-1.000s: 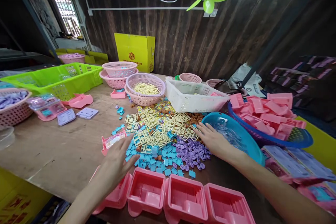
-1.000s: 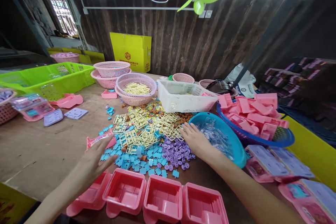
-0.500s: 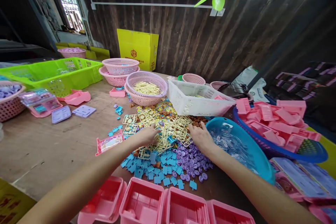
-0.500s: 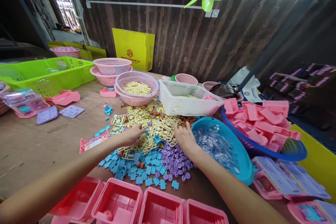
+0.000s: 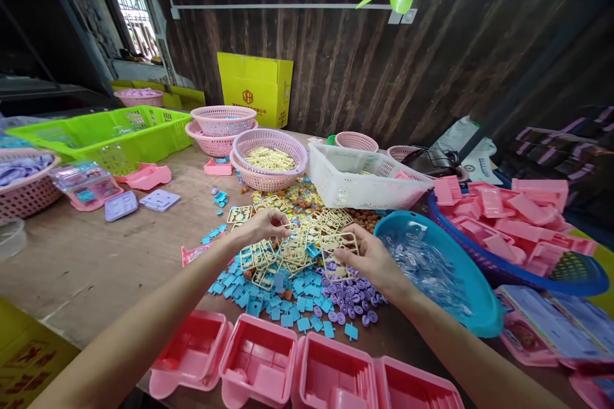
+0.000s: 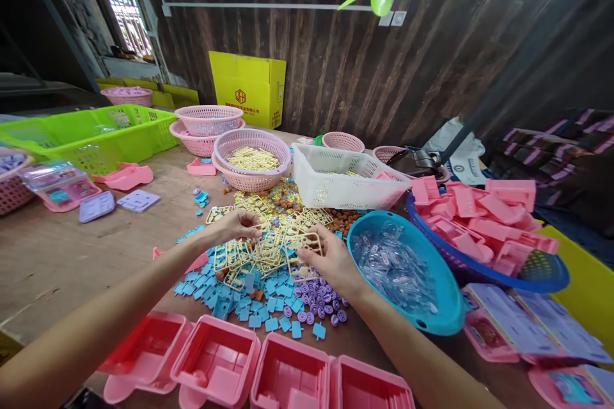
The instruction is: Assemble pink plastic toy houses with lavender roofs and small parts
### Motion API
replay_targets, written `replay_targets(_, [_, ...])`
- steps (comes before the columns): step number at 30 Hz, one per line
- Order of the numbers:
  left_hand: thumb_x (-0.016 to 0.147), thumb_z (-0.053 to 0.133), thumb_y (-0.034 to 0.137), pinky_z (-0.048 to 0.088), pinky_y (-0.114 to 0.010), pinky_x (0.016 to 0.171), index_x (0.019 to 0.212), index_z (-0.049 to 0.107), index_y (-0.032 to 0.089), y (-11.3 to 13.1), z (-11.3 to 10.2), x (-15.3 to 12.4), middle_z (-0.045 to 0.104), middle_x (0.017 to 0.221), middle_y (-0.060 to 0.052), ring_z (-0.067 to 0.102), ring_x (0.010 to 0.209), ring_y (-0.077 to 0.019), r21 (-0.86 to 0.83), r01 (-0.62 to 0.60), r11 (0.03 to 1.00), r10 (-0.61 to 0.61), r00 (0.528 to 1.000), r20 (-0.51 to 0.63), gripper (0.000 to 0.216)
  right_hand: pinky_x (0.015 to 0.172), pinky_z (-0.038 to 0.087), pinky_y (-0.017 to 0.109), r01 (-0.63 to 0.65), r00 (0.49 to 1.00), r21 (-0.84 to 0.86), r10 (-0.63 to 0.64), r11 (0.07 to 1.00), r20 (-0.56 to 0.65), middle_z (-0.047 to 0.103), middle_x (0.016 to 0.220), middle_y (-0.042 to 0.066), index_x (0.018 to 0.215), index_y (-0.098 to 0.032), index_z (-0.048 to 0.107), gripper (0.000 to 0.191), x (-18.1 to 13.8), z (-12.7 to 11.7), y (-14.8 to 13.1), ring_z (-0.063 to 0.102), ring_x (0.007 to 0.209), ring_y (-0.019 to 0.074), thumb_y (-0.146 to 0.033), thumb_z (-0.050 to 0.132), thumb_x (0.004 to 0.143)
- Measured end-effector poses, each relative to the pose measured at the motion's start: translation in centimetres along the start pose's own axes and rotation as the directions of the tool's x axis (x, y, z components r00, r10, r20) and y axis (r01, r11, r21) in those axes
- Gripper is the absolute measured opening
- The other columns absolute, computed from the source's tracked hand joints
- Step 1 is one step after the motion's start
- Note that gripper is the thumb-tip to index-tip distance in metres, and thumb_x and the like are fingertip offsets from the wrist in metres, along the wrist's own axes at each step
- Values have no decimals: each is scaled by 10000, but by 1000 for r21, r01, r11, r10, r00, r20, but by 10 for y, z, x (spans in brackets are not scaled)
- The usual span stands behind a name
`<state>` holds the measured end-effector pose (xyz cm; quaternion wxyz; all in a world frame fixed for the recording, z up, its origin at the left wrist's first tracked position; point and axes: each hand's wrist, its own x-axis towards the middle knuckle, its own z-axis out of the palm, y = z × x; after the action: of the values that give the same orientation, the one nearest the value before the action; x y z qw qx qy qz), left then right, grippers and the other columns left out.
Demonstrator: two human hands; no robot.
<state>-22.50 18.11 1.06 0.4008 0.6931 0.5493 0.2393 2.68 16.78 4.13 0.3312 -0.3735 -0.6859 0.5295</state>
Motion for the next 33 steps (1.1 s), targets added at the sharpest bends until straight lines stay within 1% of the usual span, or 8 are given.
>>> replay_targets(5, [653, 701, 491, 386, -188, 424, 754, 589, 130, 33, 16, -25, 566, 531, 39, 507, 417, -67, -407, 48, 912, -36, 999, 36, 391, 607, 421, 248, 21, 1000, -2, -21, 1000, 8, 525, 734, -21, 823, -185, 535, 258, 6, 34, -3, 502, 672, 126, -406, 623, 722])
replay_targets(9, [712, 678, 425, 394, -179, 439, 824, 612, 115, 53, 17, -41, 547, 507, 48, 527, 419, -66, -535, 3, 845, -34, 998, -48, 337, 738, 439, 298, 136, 970, -194, -170, 972, -174, 509, 929, 34, 863, -190, 554, 267, 12, 52, -8, 507, 902, 196, -398, 608, 704])
replay_targets(12, [799, 584, 423, 429, -192, 485, 911, 621, 103, 53, 9, -47, 583, 568, 17, 552, 463, -74, -539, -20, 842, -3, 999, -42, 341, 671, 443, 283, 138, 982, -183, -160, 973, -106, 528, 909, 13, 1017, -225, 501, 318, 13, 60, -15, 530, 812, 173, -380, 559, 745])
replay_targets(14, [890, 435, 406, 471, -219, 564, 1032, 598, 109, 45, 2, -48, 636, 683, -27, 600, 555, -94, -405, -23, 914, 10, 999, -33, 368, 599, 431, 274, 91, 995, -170, -96, 981, -20, 545, 825, -12, 1147, -240, 436, 403, 12, 62, -18, 519, 660, 144, -341, 524, 767])
replay_targets(16, [922, 361, 336, 486, -241, 660, 1141, 549, 141, 28, -8, -48, 672, 842, -56, 637, 696, -118, -86, 35, 996, -44, 993, -107, 349, 593, 428, 280, 56, 998, -204, -62, 977, -28, 551, 783, -20, 1208, -237, 411, 477, 10, 60, -17, 511, 627, 141, -310, 535, 753])
replay_targets(19, [832, 502, 214, 457, -285, 779, 1120, 564, 162, -8, -24, -51, 665, 1003, -82, 619, 900, -183, 302, 217, 928, -127, 948, -292, 299, 605, 441, 287, -14, 993, -130, -1, 991, -115, 575, 766, -13, 1195, -225, 435, 510, 8, 48, -8, 542, 666, 158, -338, 592, 723])
replay_targets(25, [748, 556, 125, 433, -332, 809, 994, 617, 119, -54, -35, -47, 661, 1000, -139, 599, 963, -262, 436, 374, 819, -197, 896, -397, 254, 562, 470, 278, -223, 966, 252, 249, 942, -76, 633, 785, 8, 993, -194, 522, 529, 2, 29, 9, 583, 617, 155, -440, 758, 589])
replay_targets(33, [774, 632, 350, 429, -374, 894, 1065, 580, 95, -33, -3, 29, 556, 1182, -173, 517, 1104, -276, 493, 340, 801, -192, 926, -327, 390, 665, 498, 293, -285, 958, 323, 277, 902, 72, 683, 851, 27, 937, -185, 580, 460, 1, 49, 4, 636, 764, 192, -386, 791, 581])
